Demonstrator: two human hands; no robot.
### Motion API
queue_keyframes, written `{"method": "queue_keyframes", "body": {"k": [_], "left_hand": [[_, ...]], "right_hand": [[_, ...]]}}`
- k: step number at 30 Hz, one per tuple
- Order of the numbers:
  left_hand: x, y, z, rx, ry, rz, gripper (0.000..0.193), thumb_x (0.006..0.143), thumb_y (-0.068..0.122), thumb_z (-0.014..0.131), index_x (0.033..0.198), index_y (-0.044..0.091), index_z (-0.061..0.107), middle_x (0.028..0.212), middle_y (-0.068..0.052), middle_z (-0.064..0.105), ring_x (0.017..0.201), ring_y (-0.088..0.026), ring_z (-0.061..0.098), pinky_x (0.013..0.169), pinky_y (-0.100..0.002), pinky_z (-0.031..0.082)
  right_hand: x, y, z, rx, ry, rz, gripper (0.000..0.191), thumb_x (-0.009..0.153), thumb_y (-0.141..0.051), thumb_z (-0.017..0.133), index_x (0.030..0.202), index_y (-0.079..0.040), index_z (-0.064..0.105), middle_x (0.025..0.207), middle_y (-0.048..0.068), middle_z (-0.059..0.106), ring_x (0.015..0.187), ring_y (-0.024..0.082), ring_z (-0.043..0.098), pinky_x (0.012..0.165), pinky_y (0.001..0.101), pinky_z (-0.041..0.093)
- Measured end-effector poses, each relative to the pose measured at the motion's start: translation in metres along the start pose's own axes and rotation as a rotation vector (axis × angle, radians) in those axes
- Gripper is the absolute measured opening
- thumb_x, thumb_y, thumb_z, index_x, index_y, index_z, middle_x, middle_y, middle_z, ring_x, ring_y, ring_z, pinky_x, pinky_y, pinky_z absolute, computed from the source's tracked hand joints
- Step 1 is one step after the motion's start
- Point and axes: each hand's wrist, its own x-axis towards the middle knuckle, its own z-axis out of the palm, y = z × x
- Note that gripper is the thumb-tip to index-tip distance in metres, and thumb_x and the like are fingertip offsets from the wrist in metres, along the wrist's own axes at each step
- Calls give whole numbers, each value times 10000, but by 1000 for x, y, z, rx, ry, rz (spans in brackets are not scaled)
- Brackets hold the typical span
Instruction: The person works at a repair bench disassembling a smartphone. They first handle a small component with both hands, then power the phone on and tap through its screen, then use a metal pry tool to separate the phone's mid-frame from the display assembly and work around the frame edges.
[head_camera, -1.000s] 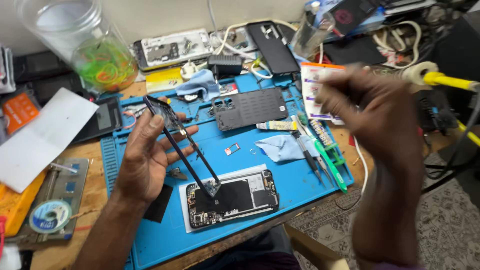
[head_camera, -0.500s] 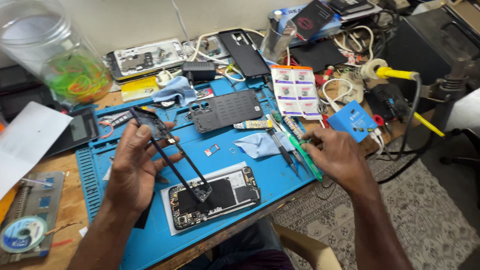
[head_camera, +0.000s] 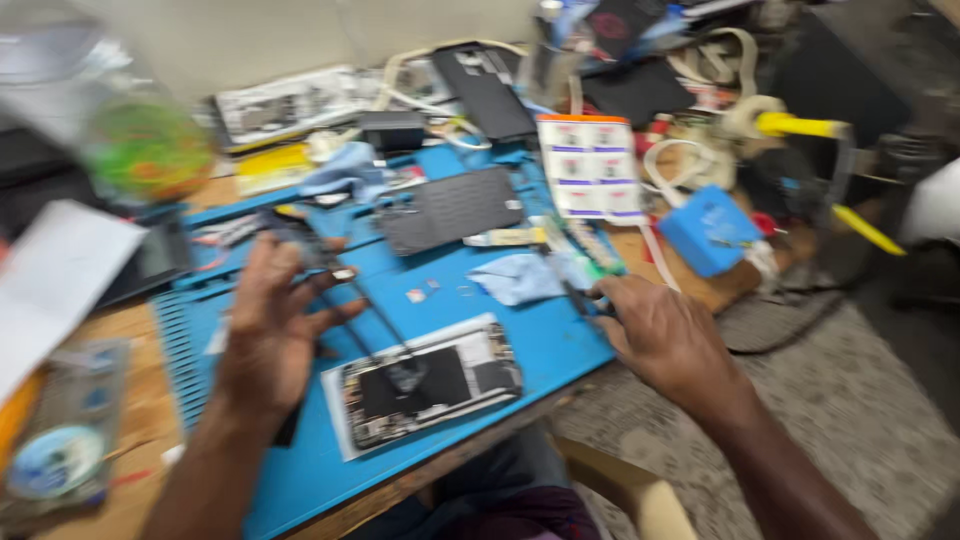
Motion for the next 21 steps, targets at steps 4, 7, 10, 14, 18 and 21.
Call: {"method": "queue_keyframes", "body": {"k": [4,7,10,14,18,21], "left_hand": [[2,-10,3,-83,-65,22,747,877,507,694,1473,200,365,1365,-127,579,1152,-263,586,908,-532,560],[4,-9,10,42,-3,-41,668,886,489,635,1415,145,419,1323,-124,576,1127,-254,591,878,-493,561],[4,-4,17,57,-21,-43,636,900,495,614,1374,104,450,1307,-128,577,1127,-259,601,867,-475,579],[3,-2,21,67,-22,-52,658,868,515,613,1374,128,446,1278,-138,560,1120,-253,607,858,-477,610],[2,-4,19,85,-23,-57,698,859,541,614,1379,108,443,1276,-140,557,1113,-252,610,849,-466,615],[3,-5,20,80,-18,-73,709,863,544,613,1391,104,438,1266,-143,549,1107,-246,609,844,-456,627]], "right_hand": [[1,0,26,44,312,-364,416,917,-104,599,1327,-65,543,1076,197,649,940,425,645,762,534,505],[2,43,40,10,32,-5,463,843,-149,735,1279,-152,579,1130,174,684,902,413,670,740,533,540],[-3,114,61,-32,-38,34,576,823,-148,717,1387,-205,614,1039,111,699,893,259,719,766,382,583],[-15,181,109,50,20,65,642,809,-118,703,1445,-167,628,991,92,653,869,184,697,786,315,605],[-11,196,106,335,173,239,550,833,-68,714,1375,-119,636,979,120,670,878,205,708,799,330,609],[2,160,90,736,336,301,482,851,-30,723,1323,-83,642,970,142,682,884,220,715,808,342,612]]}}
